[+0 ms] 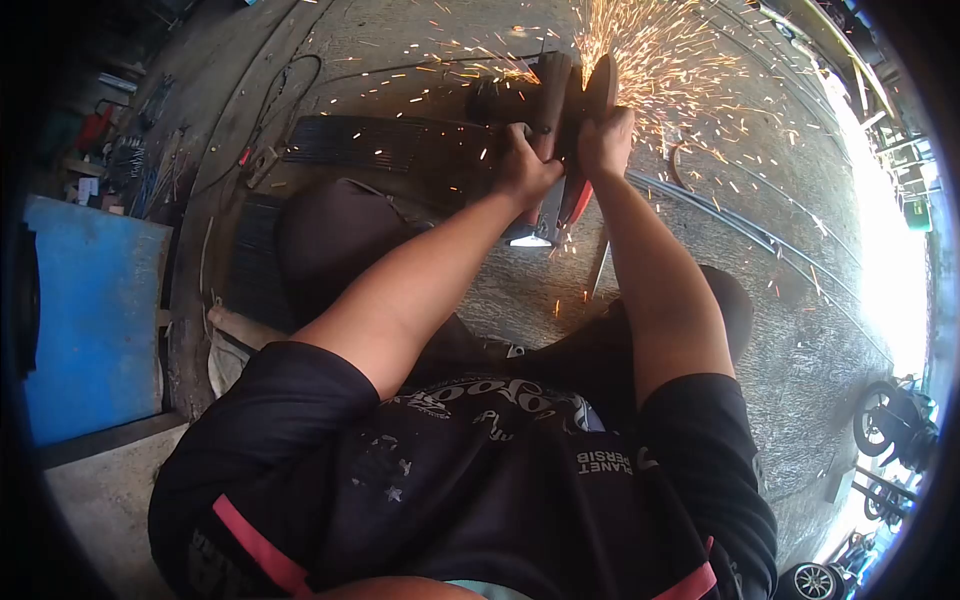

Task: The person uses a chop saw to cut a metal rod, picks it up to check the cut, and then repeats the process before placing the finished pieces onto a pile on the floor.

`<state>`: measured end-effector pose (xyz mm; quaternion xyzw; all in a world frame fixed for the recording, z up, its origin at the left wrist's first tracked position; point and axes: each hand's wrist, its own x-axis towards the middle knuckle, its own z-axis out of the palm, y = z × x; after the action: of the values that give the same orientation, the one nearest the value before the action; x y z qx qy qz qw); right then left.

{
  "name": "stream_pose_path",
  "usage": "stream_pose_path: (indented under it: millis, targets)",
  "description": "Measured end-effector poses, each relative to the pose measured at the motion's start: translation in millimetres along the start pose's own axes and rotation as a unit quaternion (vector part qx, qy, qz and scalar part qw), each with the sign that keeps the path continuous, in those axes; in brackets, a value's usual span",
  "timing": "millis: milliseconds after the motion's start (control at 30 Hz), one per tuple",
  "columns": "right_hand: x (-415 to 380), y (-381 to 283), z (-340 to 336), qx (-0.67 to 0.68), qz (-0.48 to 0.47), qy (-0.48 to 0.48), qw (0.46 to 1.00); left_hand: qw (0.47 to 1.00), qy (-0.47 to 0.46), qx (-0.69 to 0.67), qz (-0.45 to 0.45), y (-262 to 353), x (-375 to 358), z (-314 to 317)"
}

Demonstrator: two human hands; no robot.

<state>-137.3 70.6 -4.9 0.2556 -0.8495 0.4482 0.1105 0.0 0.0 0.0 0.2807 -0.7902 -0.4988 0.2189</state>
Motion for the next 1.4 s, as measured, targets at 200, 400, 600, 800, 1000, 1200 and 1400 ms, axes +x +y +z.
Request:
stream_pose_path:
  millis: [200,400,600,800,1000,1200,1400]
  targets:
    - [-4,-4,13,0.017,-0.005,0.025,1.000,1.000,-0.003,0.008,-0.007,-9,4,-8]
    - [-1,0,5,-0.008,0.002,0.011,1.000,0.998,0.047,0.029,0.043,-12,4,4]
    - [-4,6,6,-0.008,0.001,0.009,1.000,1.000,0.016,0.004,0.004,-9,-2,3]
    - [-22,13,14,-0.013,-0.019,0.031,0.999,1.000,0.019,0.024,-0.004,-31,-9,14]
    - [-21,14,14,-0.003,-0.028,0.031,0.999,1.000,0.021,-0.007,-0.011,-26,-10,12]
    - [-22,4,8,-0.002,-0.009,0.033,0.999,0.999,0.051,0.008,0.006,-22,-10,12]
    - [6,-8,-5,0.025,0.052,0.058,0.997,0.996,0.057,-0.017,-0.066,6,18,7]
